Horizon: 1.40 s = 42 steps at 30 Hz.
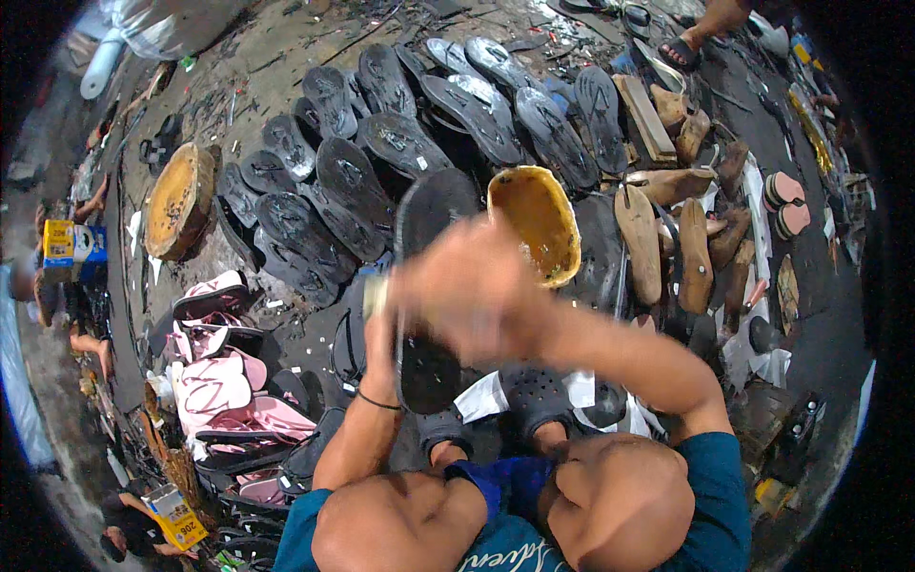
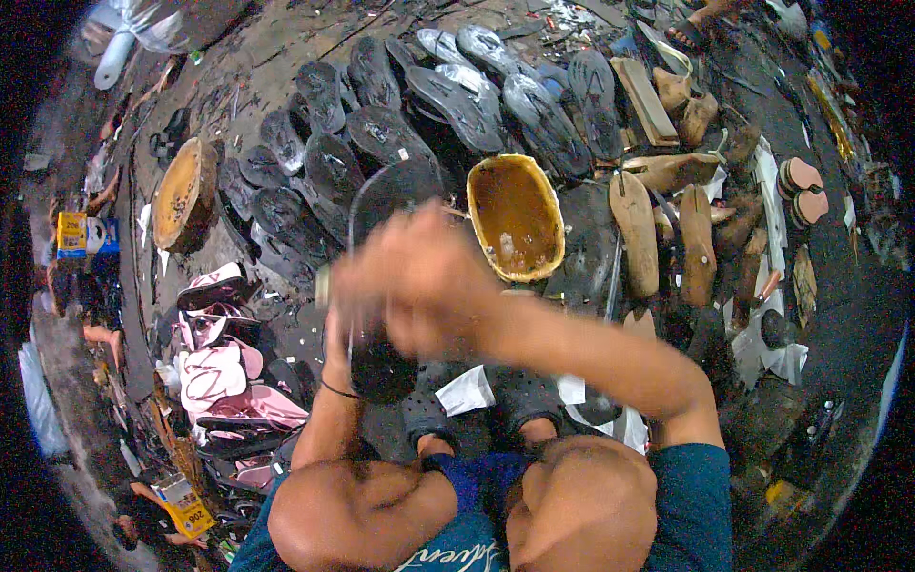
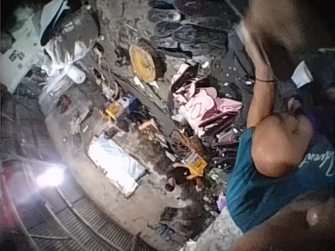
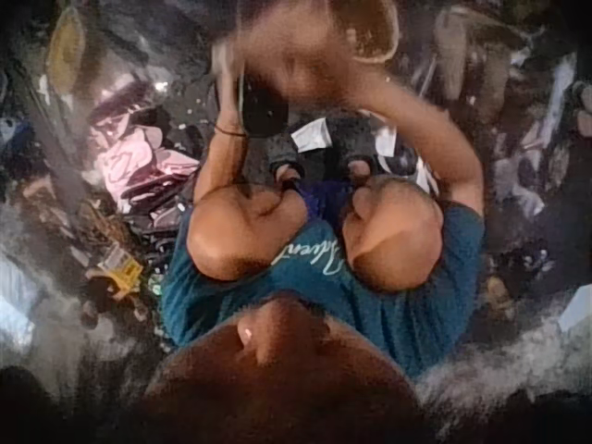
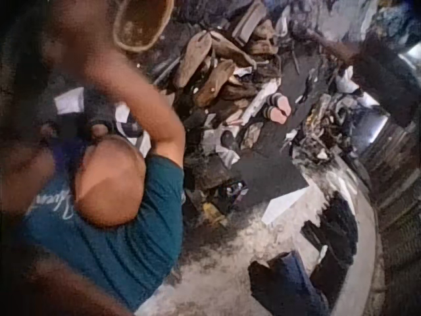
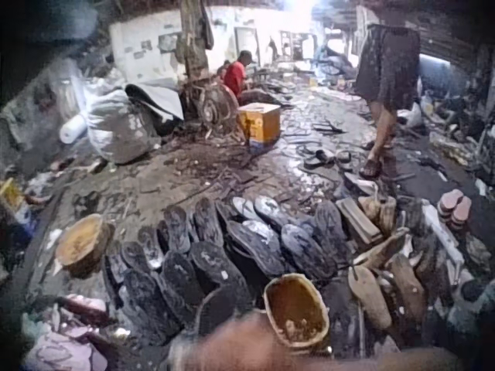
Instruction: The person sits on the floor and applies a brown liquid from a yellow container to the soles of black slippers using a brush. They repeatedly dip the brush into the container and coat each slipper before placing it back on the floor.
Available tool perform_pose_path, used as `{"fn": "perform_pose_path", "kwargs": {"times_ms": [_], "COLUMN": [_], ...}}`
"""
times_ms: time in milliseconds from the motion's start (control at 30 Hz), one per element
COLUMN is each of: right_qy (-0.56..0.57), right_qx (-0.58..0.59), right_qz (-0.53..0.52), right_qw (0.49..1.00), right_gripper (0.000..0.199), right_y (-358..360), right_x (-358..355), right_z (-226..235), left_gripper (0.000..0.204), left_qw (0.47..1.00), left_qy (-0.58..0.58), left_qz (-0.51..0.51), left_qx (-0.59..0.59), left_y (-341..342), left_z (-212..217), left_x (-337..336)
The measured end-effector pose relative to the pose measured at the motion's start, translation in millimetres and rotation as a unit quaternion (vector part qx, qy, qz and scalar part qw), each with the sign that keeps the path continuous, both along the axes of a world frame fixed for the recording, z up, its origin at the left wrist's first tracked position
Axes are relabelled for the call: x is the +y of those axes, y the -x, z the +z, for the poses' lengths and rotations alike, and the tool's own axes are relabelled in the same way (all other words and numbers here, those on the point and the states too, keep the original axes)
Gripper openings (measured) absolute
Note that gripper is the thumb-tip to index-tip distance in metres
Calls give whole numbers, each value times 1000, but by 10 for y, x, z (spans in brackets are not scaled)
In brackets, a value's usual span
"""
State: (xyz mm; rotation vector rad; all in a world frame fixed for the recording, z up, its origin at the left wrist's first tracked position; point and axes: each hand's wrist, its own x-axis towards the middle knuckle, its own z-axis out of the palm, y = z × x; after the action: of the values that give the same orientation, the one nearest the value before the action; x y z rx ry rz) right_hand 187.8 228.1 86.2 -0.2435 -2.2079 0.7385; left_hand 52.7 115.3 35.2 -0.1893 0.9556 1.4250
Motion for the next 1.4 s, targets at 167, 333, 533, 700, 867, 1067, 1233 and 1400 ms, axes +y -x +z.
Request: {"fn": "perform_pose_path", "kwargs": {"times_ms": [167,333,533,700,867,1067,1233,1400], "right_qy": [138,203,329,328,472,164,121,103], "right_qx": [-83,-41,-62,-90,-188,-175,-243,-406], "right_qz": [67,-245,-362,-404,-399,-385,-337,-402], "right_qw": [985,947,870,849,764,891,902,814], "right_gripper": [34,20,21,19,21,26,23,29], "right_y": [-498,-1098,-1740,-1766,-1506,-1086,-861,-1179], "right_x": [-757,-301,-522,-552,-225,360,457,156], "right_z": [-473,-426,-389,-451,-482,-993,-1066,-756], "left_gripper": [37,17,27,25,34,53,97,99], "left_qw": [992,989,966,963,853,685,485,596], "left_qy": [-101,-96,-176,-201,-273,33,371,157], "left_qz": [-14,-110,-158,-112,-168,-232,-259,-257], "left_qx": [73,-5,-101,-139,413,690,748,744], "left_y": [526,104,-737,-828,-540,251,537,652], "left_z": [-189,-522,-1572,-1471,-947,-720,-925,-956], "left_x": [475,1906,3867,4225,2310,-656,-1638,-1830]}}
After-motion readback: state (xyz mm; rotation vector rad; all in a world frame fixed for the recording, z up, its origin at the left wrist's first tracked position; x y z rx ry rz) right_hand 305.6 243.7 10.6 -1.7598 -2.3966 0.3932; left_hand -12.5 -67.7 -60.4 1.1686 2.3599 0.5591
